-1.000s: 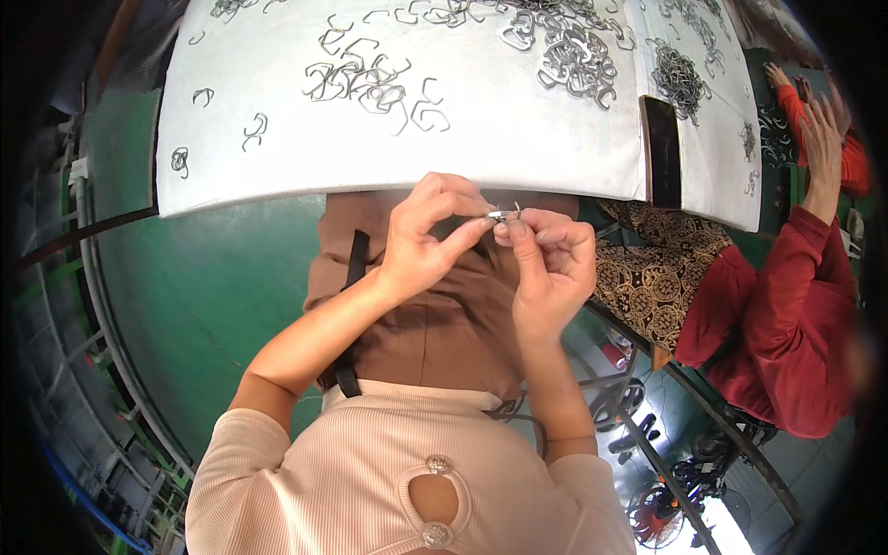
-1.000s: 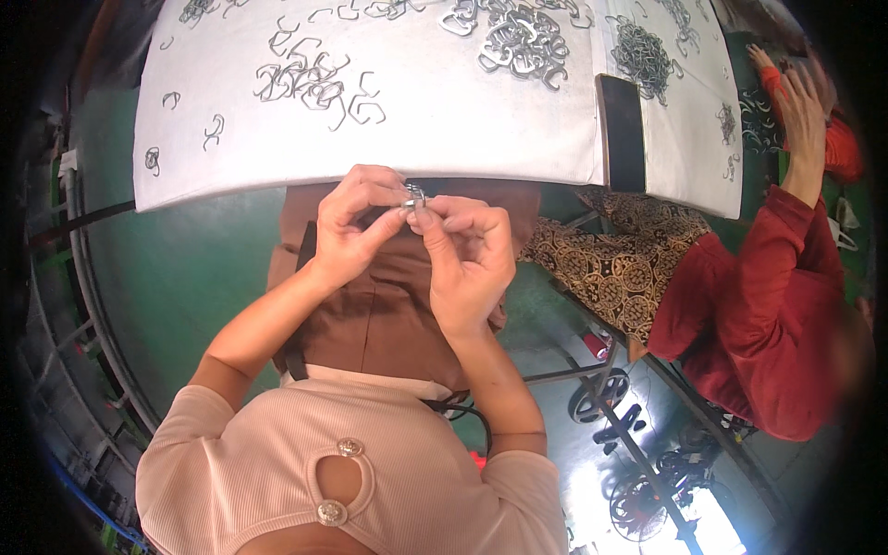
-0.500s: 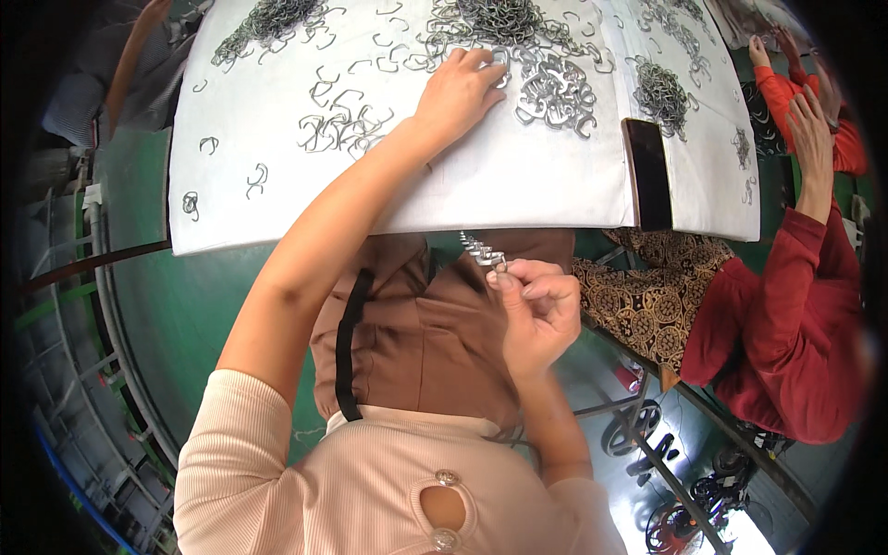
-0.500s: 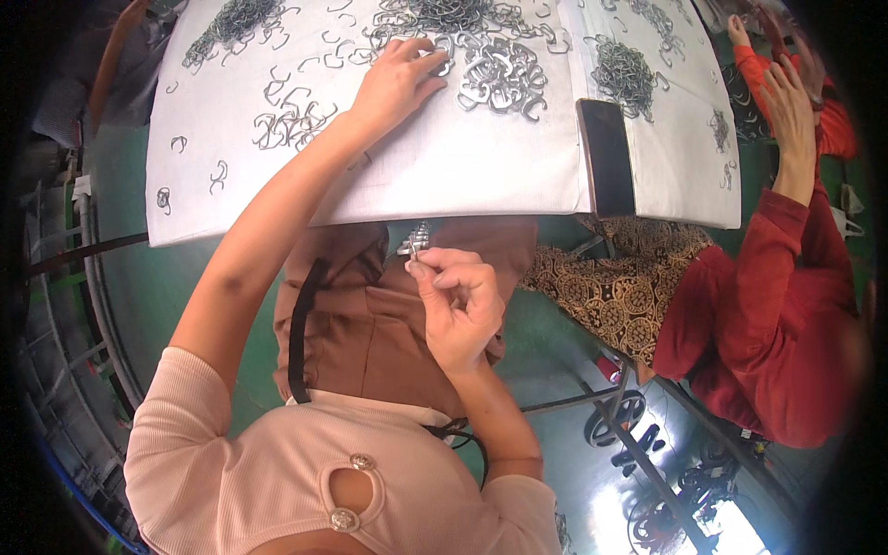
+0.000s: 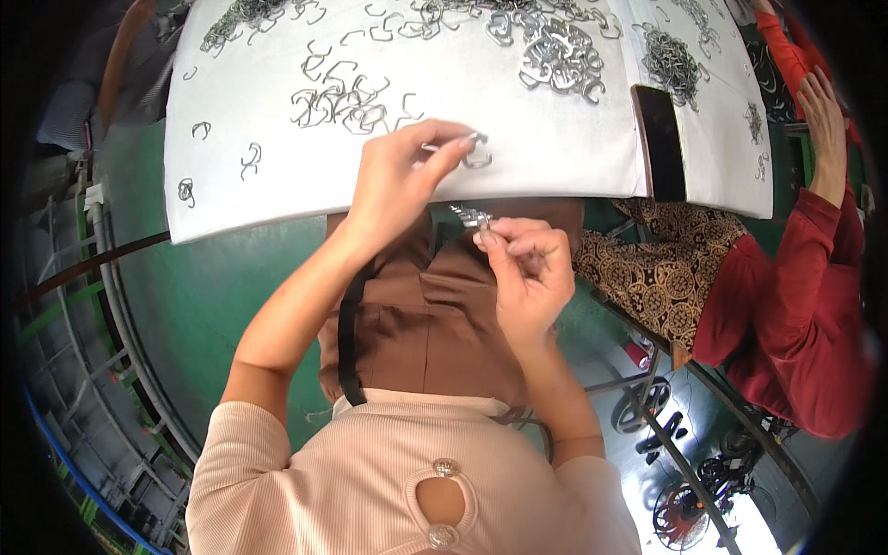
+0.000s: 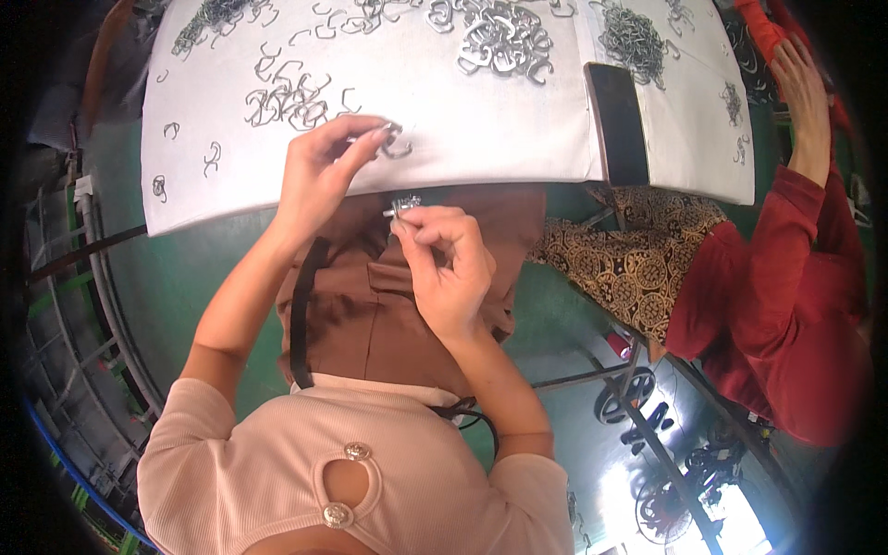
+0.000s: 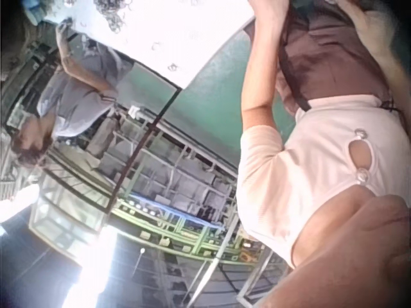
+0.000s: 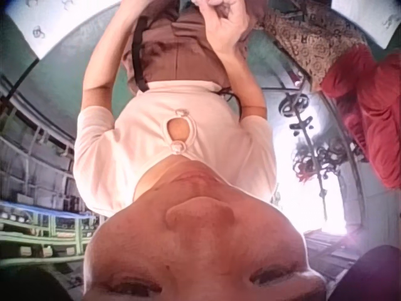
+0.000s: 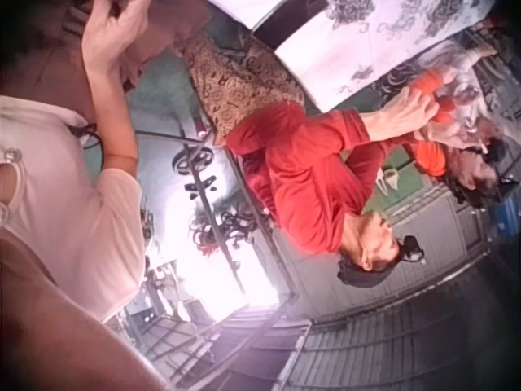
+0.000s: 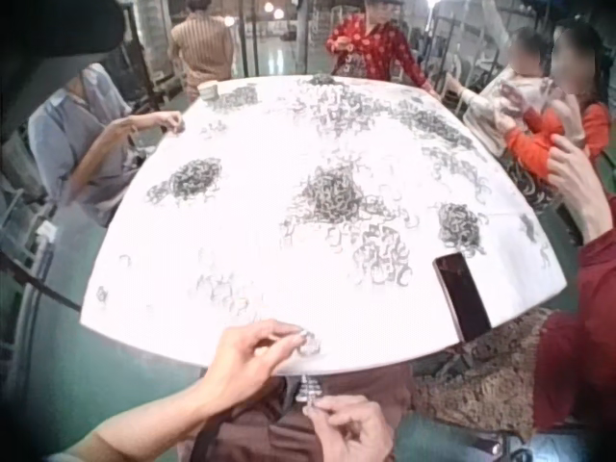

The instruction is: The person repeatedly picks up small metal hooks from a table and links them together by hand to form a chain. They periodically lift the growing chain to check its length before continuing to add more hooks.

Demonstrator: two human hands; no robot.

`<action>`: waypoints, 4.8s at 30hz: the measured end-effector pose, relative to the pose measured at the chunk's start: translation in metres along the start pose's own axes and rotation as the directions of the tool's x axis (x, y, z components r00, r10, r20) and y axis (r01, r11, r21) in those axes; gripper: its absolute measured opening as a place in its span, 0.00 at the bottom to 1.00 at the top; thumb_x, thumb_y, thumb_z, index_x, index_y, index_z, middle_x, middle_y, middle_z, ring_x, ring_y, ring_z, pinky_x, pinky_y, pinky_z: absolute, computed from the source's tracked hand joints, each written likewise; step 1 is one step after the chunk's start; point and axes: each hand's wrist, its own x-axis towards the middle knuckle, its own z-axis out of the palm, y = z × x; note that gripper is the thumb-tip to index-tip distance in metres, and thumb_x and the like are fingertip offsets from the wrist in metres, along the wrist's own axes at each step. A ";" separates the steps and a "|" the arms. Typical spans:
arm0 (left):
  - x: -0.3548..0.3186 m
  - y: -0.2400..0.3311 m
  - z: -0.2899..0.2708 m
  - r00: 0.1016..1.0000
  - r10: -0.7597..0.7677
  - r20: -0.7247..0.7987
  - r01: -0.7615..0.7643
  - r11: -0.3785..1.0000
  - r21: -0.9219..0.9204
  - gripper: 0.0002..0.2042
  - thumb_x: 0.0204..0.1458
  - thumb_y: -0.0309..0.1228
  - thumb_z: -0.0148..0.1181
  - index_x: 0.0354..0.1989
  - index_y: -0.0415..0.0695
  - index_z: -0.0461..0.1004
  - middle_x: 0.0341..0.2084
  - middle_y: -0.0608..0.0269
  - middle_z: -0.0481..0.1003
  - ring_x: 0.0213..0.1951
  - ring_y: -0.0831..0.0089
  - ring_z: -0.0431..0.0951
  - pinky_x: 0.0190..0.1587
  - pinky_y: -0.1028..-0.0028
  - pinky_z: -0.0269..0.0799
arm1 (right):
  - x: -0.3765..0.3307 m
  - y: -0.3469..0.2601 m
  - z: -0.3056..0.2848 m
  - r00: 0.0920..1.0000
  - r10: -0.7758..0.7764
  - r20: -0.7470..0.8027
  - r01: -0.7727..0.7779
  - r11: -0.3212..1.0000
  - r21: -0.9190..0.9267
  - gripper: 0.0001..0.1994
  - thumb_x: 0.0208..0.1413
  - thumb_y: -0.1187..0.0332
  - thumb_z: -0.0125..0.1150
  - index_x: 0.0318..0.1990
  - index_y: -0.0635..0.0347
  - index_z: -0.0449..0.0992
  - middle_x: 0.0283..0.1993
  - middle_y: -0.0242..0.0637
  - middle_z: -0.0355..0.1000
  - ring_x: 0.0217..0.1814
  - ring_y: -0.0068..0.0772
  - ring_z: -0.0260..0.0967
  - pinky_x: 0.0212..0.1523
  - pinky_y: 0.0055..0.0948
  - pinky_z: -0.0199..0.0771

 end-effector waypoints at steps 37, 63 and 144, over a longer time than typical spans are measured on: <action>-0.064 -0.020 -0.024 0.926 0.327 -0.188 -0.328 0.944 0.029 0.08 0.46 0.18 0.62 0.36 0.37 0.78 0.29 0.58 0.78 0.26 0.70 0.74 0.30 0.75 0.71 | 0.196 0.069 0.072 0.795 0.417 0.440 -0.058 0.775 -0.629 0.09 0.53 0.68 0.61 0.35 0.65 0.74 0.34 0.41 0.74 0.36 0.36 0.73 0.40 0.34 0.73; 0.035 -0.020 0.001 0.854 0.515 -0.072 -0.459 0.812 0.362 0.08 0.50 0.23 0.60 0.39 0.41 0.78 0.37 0.58 0.78 0.40 0.62 0.76 0.44 0.68 0.71 | 0.008 -0.026 0.003 0.999 0.028 -0.030 -0.024 0.993 0.113 0.11 0.53 0.86 0.58 0.36 0.64 0.62 0.39 0.47 0.72 0.37 0.30 0.74 0.41 0.27 0.79; -0.065 -0.022 -0.017 0.953 0.271 -0.136 -0.289 0.948 -0.135 0.07 0.44 0.19 0.65 0.33 0.38 0.77 0.30 0.59 0.77 0.28 0.72 0.73 0.32 0.77 0.69 | 0.174 -0.007 0.066 0.910 0.229 0.346 -0.122 0.945 -0.303 0.10 0.49 0.77 0.64 0.39 0.66 0.71 0.34 0.39 0.75 0.34 0.27 0.74 0.33 0.24 0.74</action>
